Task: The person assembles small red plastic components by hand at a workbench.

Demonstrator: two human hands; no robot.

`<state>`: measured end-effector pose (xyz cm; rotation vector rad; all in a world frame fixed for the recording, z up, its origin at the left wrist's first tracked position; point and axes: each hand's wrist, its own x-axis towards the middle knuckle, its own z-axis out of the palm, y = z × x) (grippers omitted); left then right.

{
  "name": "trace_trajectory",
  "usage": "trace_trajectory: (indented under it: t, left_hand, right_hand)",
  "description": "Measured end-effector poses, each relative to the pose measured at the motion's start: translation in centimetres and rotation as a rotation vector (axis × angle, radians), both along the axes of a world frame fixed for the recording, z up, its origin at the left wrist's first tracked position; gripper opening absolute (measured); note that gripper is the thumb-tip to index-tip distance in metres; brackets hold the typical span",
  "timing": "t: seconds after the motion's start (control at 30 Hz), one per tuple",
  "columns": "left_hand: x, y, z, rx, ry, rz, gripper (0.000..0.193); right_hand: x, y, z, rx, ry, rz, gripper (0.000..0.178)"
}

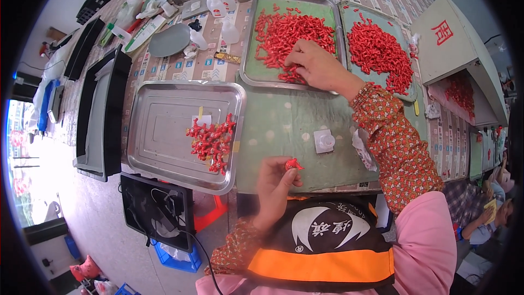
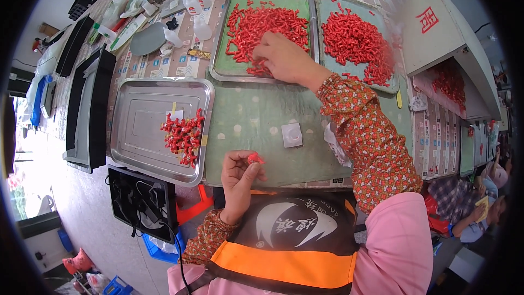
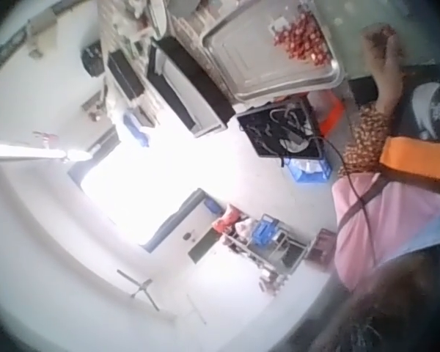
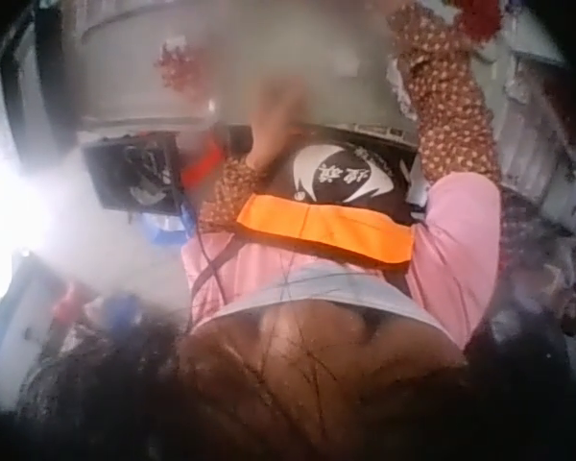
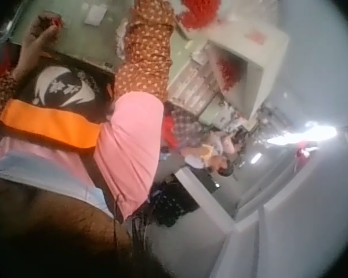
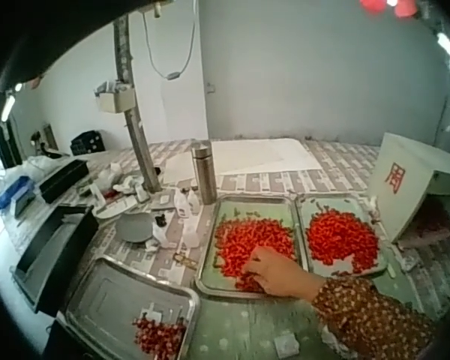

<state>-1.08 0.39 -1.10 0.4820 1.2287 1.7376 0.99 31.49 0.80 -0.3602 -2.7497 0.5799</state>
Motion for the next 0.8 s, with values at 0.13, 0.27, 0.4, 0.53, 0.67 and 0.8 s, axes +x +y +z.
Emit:
trace_trajectory:
  t: [0.13,0.27,0.4,0.53,0.67,0.8]
  left_hand:
    - [0.0,0.1,0.1,-0.014,0.02,-0.015,0.018]
    - [0.1,0.0,0.3,-0.014,-0.003,-0.012,0.018]
    - [0.0,0.1,0.1,-0.041,-0.017,-0.024,0.018]
    - [0.1,-0.2,0.1,-0.053,-0.03,-0.021,0.019]
    - [0.1,0.0,0.2,-0.041,-0.012,-0.034,0.019]
    - [0.0,0.1,0.2,-0.052,0.008,-0.038,0.019]
  right_hand:
    - [0.4,3.5,-0.4,0.079,0.034,-0.057,0.032]
    - [0.4,4.7,0.4,0.099,-0.009,-0.085,0.03]
    - [0.2,4.0,0.7,0.154,0.032,-0.081,0.02]
    - [0.3,2.6,0.7,0.092,0.029,-0.009,0.011]
    - [0.4,1.9,-0.4,0.121,-0.003,-0.029,0.008]
    - [0.5,1.9,-0.4,0.153,-0.096,-0.091,0.011]
